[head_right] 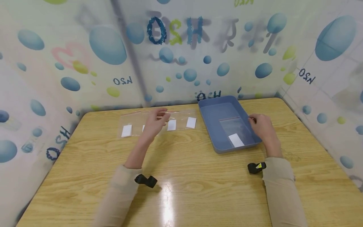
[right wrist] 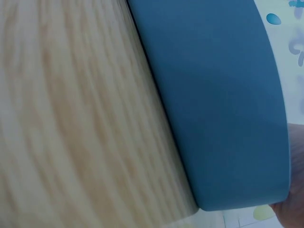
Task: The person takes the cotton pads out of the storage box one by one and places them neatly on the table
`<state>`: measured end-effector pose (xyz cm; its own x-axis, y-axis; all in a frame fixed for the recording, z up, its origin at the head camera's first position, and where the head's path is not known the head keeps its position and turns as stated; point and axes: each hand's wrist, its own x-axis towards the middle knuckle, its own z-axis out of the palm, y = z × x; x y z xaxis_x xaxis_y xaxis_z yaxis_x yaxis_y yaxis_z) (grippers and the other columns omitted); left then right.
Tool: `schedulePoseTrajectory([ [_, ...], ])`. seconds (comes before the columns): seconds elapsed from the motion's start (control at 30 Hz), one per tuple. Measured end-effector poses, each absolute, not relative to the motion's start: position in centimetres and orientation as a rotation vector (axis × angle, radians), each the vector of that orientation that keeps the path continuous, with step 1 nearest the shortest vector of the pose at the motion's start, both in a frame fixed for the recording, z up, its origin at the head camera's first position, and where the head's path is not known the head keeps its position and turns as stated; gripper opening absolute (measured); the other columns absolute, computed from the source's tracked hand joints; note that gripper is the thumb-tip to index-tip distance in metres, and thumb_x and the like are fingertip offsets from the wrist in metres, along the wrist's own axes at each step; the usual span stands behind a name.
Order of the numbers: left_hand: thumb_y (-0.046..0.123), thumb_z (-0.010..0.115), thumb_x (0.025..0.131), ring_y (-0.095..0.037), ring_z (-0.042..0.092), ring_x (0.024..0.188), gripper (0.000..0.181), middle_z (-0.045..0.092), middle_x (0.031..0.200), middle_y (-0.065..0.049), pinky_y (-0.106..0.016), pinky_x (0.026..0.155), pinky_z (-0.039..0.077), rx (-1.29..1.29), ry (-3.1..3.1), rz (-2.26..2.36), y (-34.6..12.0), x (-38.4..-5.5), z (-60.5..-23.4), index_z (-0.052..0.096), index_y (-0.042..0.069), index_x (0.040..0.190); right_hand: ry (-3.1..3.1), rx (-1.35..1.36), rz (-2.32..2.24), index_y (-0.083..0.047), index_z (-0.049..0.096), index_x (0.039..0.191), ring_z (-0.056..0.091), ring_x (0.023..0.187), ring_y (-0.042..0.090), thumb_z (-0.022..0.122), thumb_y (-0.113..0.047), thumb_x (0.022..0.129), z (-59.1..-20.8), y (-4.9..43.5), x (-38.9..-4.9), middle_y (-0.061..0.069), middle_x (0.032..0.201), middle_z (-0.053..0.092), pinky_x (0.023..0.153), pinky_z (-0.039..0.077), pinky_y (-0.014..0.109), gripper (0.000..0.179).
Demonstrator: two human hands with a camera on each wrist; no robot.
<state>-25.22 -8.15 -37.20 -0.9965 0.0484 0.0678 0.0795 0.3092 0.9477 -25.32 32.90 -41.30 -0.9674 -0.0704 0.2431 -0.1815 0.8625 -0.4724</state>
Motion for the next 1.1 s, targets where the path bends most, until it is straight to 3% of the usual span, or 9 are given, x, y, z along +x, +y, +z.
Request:
schedulePoseTrajectory([
  [0.27, 0.022, 0.062, 0.102, -0.033, 0.065, 0.105, 0.04, 0.063, 0.117, -0.017, -0.039, 0.082, 0.055, -0.184, -2.501, -1.905, -5.5, -25.0, -37.4, 0.057, 0.003, 0.137, -2.809, 0.196, 0.738, 0.017, 0.064, 0.115, 0.064, 0.083, 0.043, 0.055, -0.004, 0.102, -41.3, 32.8, -25.4, 0.036, 0.105, 0.065, 0.07, 0.05, 0.056, 0.026],
  [0.63, 0.018, 0.062, 0.101, -0.034, 0.067, 0.106, 0.041, 0.066, 0.117, -0.017, -0.036, 0.084, 0.057, -0.193, -2.494, -2.045, -1.6, -24.8, -37.7, 0.054, 0.002, 0.138, -2.812, 0.197, 0.73, 0.018, 0.064, 0.114, 0.064, 0.08, 0.042, 0.055, -0.003, 0.101, -41.4, 32.9, -25.4, 0.036, 0.104, 0.065, 0.069, 0.051, 0.056, 0.026],
  [0.9, 0.015, 0.063, 0.1, -0.041, 0.066, 0.105, 0.041, 0.064, 0.115, -0.019, -0.046, 0.087, 0.056, -0.217, -2.43, -2.146, 1.0, -24.8, -38.2, 0.053, -0.002, 0.137, -2.818, 0.187, 0.725, 0.017, 0.065, 0.115, 0.065, 0.081, 0.042, 0.055, -0.004, 0.102, -41.4, 32.9, -25.4, 0.036, 0.105, 0.066, 0.07, 0.051, 0.056, 0.027],
  [1.1, 0.018, 0.064, 0.101, -0.033, 0.067, 0.102, 0.045, 0.064, 0.115, -0.017, -0.039, 0.083, 0.058, -0.238, -2.497, -2.09, 2.5, -24.6, -38.3, 0.052, -0.003, 0.139, -2.834, 0.173, 0.736, 0.018, 0.063, 0.116, 0.064, 0.085, 0.044, 0.054, -0.005, 0.102, -41.4, 32.9, -25.5, 0.037, 0.107, 0.065, 0.072, 0.051, 0.057, 0.028],
])
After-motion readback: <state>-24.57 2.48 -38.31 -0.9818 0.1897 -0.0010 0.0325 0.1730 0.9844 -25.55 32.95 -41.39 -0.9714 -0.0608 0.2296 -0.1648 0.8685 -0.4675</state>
